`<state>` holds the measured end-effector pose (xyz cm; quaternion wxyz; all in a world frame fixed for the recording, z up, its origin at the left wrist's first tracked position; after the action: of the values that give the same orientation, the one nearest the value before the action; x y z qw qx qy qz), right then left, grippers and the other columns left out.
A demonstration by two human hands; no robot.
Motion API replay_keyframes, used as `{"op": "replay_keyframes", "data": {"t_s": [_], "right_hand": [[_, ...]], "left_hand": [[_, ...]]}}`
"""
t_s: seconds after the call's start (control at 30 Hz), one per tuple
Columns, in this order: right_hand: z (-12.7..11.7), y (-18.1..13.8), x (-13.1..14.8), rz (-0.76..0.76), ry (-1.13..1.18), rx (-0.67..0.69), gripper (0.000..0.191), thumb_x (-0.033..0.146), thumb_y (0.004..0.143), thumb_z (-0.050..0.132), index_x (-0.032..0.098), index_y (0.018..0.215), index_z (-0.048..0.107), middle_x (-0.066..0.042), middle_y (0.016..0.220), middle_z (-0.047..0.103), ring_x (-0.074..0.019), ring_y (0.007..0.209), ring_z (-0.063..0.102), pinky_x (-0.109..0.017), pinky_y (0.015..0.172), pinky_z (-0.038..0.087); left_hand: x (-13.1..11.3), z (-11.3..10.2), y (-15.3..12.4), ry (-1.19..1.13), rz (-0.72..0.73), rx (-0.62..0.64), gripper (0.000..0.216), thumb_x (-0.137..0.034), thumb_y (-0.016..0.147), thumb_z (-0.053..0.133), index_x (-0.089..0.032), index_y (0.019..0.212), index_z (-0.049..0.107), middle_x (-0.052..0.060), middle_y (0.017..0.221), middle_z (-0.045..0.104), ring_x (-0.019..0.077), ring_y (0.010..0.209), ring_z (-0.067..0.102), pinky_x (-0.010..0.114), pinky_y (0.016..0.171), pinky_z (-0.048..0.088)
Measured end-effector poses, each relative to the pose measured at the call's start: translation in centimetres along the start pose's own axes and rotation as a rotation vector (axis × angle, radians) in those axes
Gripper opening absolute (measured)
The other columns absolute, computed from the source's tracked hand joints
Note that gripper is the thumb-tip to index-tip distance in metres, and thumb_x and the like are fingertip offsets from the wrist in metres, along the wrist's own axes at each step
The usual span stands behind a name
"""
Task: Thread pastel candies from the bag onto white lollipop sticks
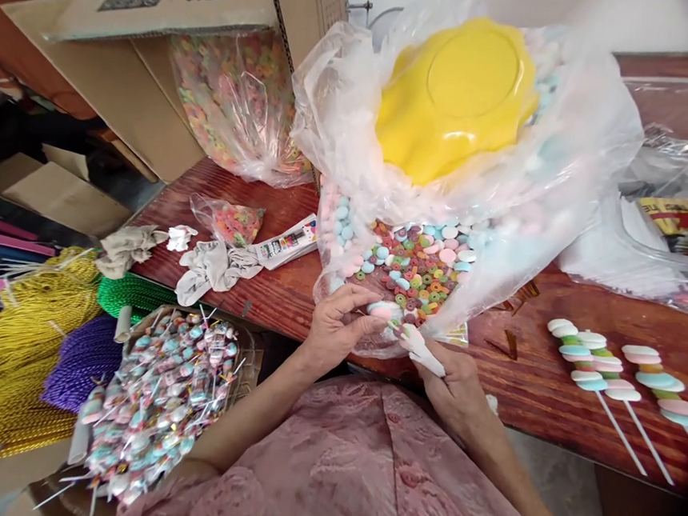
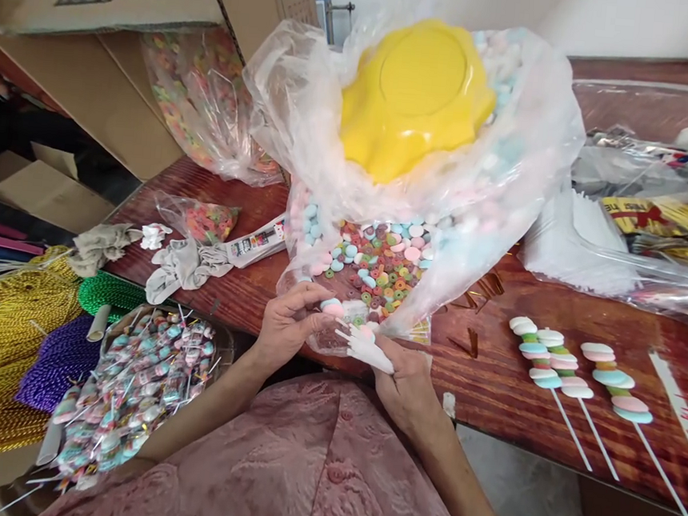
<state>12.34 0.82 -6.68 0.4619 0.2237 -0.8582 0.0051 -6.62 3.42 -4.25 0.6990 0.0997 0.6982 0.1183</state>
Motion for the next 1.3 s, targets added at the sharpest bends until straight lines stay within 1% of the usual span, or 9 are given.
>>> {"op": "replay_keyframes", "data": {"t_s": [0.13, 0.33, 0.47, 0.6, 0.7, 0.9, 1.1, 1.2, 1.3], "right_hand": [[-0.4, 0.3, 0.8, 0.047, 0.036, 0.033, 0.034, 0.030, 0.099, 0.046, 0.020, 0.067, 0.056, 0.002, 0.059, 0.053, -0.0126, 0.053, 0.046, -0.025, 0.053, 0.035], [-0.7, -0.2, 0.2, 0.115, 0.027, 0.072, 0.038, 0.037, 0.101, 0.044, 0.019, 0.072, 0.062, 0.002, 0.060, 0.052, -0.0131, 0.054, 0.044, -0.025, 0.053, 0.036], [-0.5, -0.3, -0.1, 0.139, 0.019, 0.076, 0.041, 0.039, 0.100, 0.045, 0.019, 0.069, 0.062, 0.001, 0.059, 0.053, -0.0141, 0.054, 0.045, -0.026, 0.053, 0.037], [-0.6, -0.4, -0.5, 0.175, 0.019, 0.053, 0.040, 0.041, 0.100, 0.047, 0.020, 0.069, 0.061, 0.002, 0.057, 0.049, -0.0138, 0.052, 0.042, -0.026, 0.050, 0.034], [-0.5, -0.3, -0.3, 0.163, 0.012, 0.064, 0.041, 0.042, 0.100, 0.046, 0.020, 0.069, 0.061, 0.002, 0.057, 0.049, -0.0139, 0.052, 0.042, -0.025, 0.050, 0.034], [-0.1, -0.1, 0.1, 0.143, 0.001, 0.112, 0.040, 0.040, 0.101, 0.044, 0.019, 0.075, 0.064, 0.000, 0.060, 0.056, -0.0151, 0.054, 0.048, -0.025, 0.051, 0.036], [-0.4, 0.2, 0.1, 0.154, -0.036, 0.073, 0.038, 0.039, 0.101, 0.044, 0.019, 0.076, 0.066, 0.000, 0.062, 0.061, -0.0153, 0.054, 0.052, -0.027, 0.055, 0.039], [-0.3, 0.2, 0.6, 0.151, 0.002, 0.051, 0.037, 0.040, 0.101, 0.046, 0.020, 0.076, 0.065, 0.000, 0.061, 0.060, -0.0144, 0.053, 0.050, -0.026, 0.053, 0.038], [0.1, -0.2, 1.0, 0.143, 0.136, 0.003, 0.033, 0.041, 0.100, 0.049, 0.020, 0.080, 0.067, 0.001, 0.060, 0.056, -0.0130, 0.053, 0.047, -0.026, 0.052, 0.040]], "left_hand": [[-0.8, 0.2, 0.5, -0.081, 0.071, -0.022, 0.028, -0.032, 0.075, 0.086, -0.024, 0.100, 0.080, 0.003, 0.095, 0.071, 0.0146, 0.089, 0.067, 0.025, 0.076, 0.057], [-0.9, 0.4, 0.4, -0.159, 0.136, -0.068, 0.031, -0.027, 0.075, 0.086, -0.026, 0.105, 0.079, 0.002, 0.098, 0.068, 0.0130, 0.089, 0.067, 0.023, 0.073, 0.059], [-1.5, 0.6, 0.4, -0.011, 0.193, -0.082, 0.030, -0.029, 0.076, 0.085, -0.024, 0.105, 0.078, 0.004, 0.099, 0.069, 0.0151, 0.092, 0.069, 0.025, 0.076, 0.060], [-3.1, 0.8, 0.2, 0.128, 0.356, -0.086, 0.032, -0.023, 0.079, 0.083, -0.025, 0.110, 0.076, 0.003, 0.100, 0.070, 0.0137, 0.091, 0.069, 0.025, 0.080, 0.059], [-3.5, 1.0, 0.1, 0.198, 0.421, -0.081, 0.032, -0.020, 0.082, 0.080, -0.026, 0.113, 0.075, 0.002, 0.100, 0.069, 0.0128, 0.090, 0.070, 0.025, 0.081, 0.059], [-3.1, 1.4, -0.3, 0.260, 0.440, -0.042, 0.025, -0.020, 0.089, 0.072, -0.023, 0.113, 0.073, 0.005, 0.102, 0.069, 0.0136, 0.091, 0.070, 0.025, 0.078, 0.060], [-3.0, 1.8, -0.8, 0.254, 0.411, 0.003, 0.027, -0.021, 0.088, 0.073, -0.023, 0.115, 0.072, 0.006, 0.104, 0.069, 0.0154, 0.095, 0.069, 0.029, 0.083, 0.060], [-2.5, 1.3, -0.8, 0.250, 0.364, -0.062, 0.026, -0.022, 0.088, 0.073, -0.023, 0.114, 0.073, 0.006, 0.104, 0.069, 0.0156, 0.096, 0.069, 0.028, 0.084, 0.060], [-1.4, 0.4, -0.5, 0.192, 0.267, -0.167, 0.032, -0.024, 0.085, 0.077, -0.023, 0.117, 0.073, 0.005, 0.106, 0.068, 0.0149, 0.095, 0.068, 0.025, 0.078, 0.060]]}}
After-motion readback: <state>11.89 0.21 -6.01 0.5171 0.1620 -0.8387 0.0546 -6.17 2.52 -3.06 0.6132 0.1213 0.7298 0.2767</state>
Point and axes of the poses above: each hand's wrist, its own y-axis towards the middle knuckle, its own z-axis out of the palm, x = y × z, the point moved 8 cm from there along y, towards the middle knuckle
